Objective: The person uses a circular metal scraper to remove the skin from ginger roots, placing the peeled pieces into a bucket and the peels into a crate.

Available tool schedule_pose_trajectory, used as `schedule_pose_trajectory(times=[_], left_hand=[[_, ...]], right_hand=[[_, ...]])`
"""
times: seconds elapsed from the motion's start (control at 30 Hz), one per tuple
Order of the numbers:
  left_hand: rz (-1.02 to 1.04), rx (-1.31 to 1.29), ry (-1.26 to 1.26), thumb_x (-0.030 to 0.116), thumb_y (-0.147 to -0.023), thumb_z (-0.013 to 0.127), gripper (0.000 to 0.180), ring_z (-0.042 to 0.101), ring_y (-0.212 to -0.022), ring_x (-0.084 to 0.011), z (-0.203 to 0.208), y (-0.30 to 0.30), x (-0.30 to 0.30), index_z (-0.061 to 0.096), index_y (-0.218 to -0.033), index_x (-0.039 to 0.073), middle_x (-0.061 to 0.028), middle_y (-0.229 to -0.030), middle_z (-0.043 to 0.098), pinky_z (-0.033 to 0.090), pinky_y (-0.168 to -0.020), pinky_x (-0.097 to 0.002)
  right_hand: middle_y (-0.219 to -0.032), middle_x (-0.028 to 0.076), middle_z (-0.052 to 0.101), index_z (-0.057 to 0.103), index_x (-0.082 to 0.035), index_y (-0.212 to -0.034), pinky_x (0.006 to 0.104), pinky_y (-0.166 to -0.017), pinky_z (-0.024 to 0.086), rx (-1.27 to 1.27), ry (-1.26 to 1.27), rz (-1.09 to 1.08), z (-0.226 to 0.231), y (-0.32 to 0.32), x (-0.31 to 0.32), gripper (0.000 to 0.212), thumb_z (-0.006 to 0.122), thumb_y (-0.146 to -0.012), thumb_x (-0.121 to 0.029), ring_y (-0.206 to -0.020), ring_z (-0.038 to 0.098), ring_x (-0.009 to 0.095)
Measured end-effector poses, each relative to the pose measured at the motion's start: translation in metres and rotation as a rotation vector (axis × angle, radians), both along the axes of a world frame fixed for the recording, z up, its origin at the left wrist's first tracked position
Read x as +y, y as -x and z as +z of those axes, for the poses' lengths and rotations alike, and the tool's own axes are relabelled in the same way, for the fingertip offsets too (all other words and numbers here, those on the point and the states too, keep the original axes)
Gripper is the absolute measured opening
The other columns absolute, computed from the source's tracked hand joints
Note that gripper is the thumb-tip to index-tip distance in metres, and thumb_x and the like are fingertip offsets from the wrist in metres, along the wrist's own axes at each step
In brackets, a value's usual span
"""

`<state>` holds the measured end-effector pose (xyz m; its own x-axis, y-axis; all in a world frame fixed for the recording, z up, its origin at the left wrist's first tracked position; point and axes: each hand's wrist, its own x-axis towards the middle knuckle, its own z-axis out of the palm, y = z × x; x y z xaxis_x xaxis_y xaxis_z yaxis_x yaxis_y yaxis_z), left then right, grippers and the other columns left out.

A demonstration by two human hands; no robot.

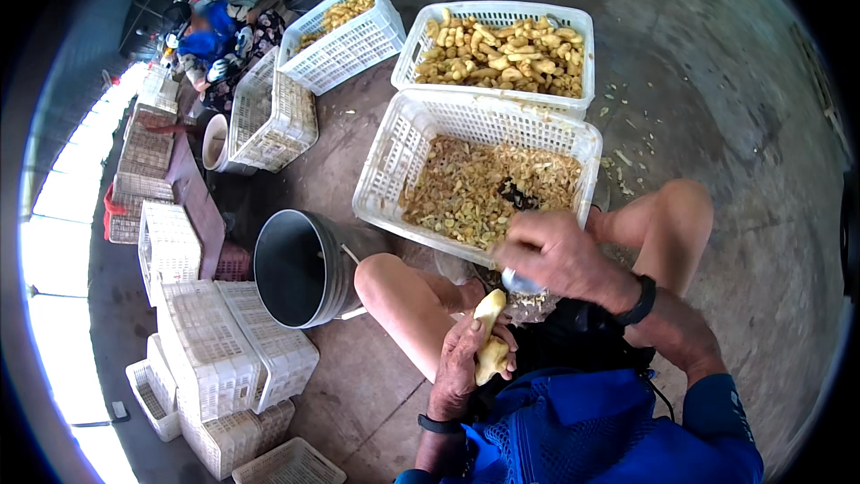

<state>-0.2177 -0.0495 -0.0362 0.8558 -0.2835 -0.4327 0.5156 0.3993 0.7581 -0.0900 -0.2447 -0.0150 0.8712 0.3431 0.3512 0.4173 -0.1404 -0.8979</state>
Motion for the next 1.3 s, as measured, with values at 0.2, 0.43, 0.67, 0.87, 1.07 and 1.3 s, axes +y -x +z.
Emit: schedule_pose_trajectory(times=[0.2, 0.43, 0.67, 0.87, 1.07, 1.3], left_hand=[[-0.068, -0.082, -0.266, 0.037, -0.104, 0.054, 0.04, 0.063, -0.068, -0.0176, -0.003, 0.003, -0.006, 0.051, -0.119, 0.0, -0.0108, -0.087, 0.065, 0.05, -0.055, -0.0251], [0.017, 0.056, 0.085, 0.044, -0.105, 0.044, 0.047, 0.058, -0.052, -0.0204, -0.005, 0.002, 0.005, 0.049, -0.117, -0.001, -0.0144, -0.075, 0.061, 0.046, -0.042, -0.0272], [-0.021, 0.26, 0.117, 0.055, -0.104, 0.035, 0.06, 0.046, -0.035, -0.0207, -0.012, -0.004, -0.005, 0.053, -0.098, -0.001, -0.0137, -0.059, 0.053, 0.036, -0.03, -0.028], [-0.031, 0.241, 0.154, 0.051, -0.105, 0.034, 0.056, 0.042, -0.034, -0.0188, -0.035, 0.002, -0.005, 0.054, -0.104, -0.001, -0.0141, -0.061, 0.053, 0.033, -0.029, -0.0269], [0.016, 0.294, 0.138, 0.051, -0.106, 0.038, 0.056, 0.038, -0.033, -0.0154, 0.001, -0.01, -0.01, 0.054, -0.094, -0.001, -0.0101, -0.056, 0.05, 0.029, -0.029, -0.0256], [0.013, 0.315, 0.394, 0.051, -0.104, 0.043, 0.055, 0.038, -0.031, -0.0192, -0.008, -0.004, -0.003, 0.053, -0.1, -0.002, -0.0151, -0.056, 0.049, 0.033, -0.026, -0.0282]], right_hand=[[-0.062, 0.014, 0.056, 0.06, -0.002, -0.071, 0.0407, -0.05, 0.045, 0.062, 0.066, 0.074, -0.009, 0.01, 0.018, 0.028, 0.071, -0.087, -0.021, -0.053, 0.059, 0.029], [-0.063, 0.012, 0.054, 0.059, -0.002, -0.071, 0.0406, -0.05, 0.044, -0.101, 0.092, -0.03, 0.001, -0.012, -0.007, 0.025, 0.072, -0.088, -0.016, -0.055, 0.059, 0.026], [-0.068, 0.011, 0.055, 0.056, -0.005, -0.072, 0.0428, -0.055, 0.045, -0.043, 0.037, 0.229, -0.015, 0.021, 0.018, 0.031, 0.072, -0.09, -0.026, -0.062, 0.06, 0.032], [-0.066, 0.01, 0.053, 0.053, -0.007, -0.068, 0.0423, -0.052, 0.046, -0.138, 0.152, 0.1, -0.026, 0.029, 0.027, 0.033, 0.073, -0.087, -0.023, -0.06, 0.059, 0.031], [-0.062, 0.006, 0.048, 0.049, -0.006, -0.063, 0.0387, -0.044, 0.037, -0.356, 0.094, -0.124, -0.002, -0.001, 0.001, 0.036, 0.076, -0.086, -0.015, -0.047, 0.048, 0.023], [-0.061, 0.006, 0.051, 0.054, -0.004, -0.067, 0.0359, -0.048, 0.041, -0.107, -0.009, 0.104, 0.016, -0.001, -0.007, 0.03, 0.074, -0.087, -0.013, -0.051, 0.053, 0.017]])
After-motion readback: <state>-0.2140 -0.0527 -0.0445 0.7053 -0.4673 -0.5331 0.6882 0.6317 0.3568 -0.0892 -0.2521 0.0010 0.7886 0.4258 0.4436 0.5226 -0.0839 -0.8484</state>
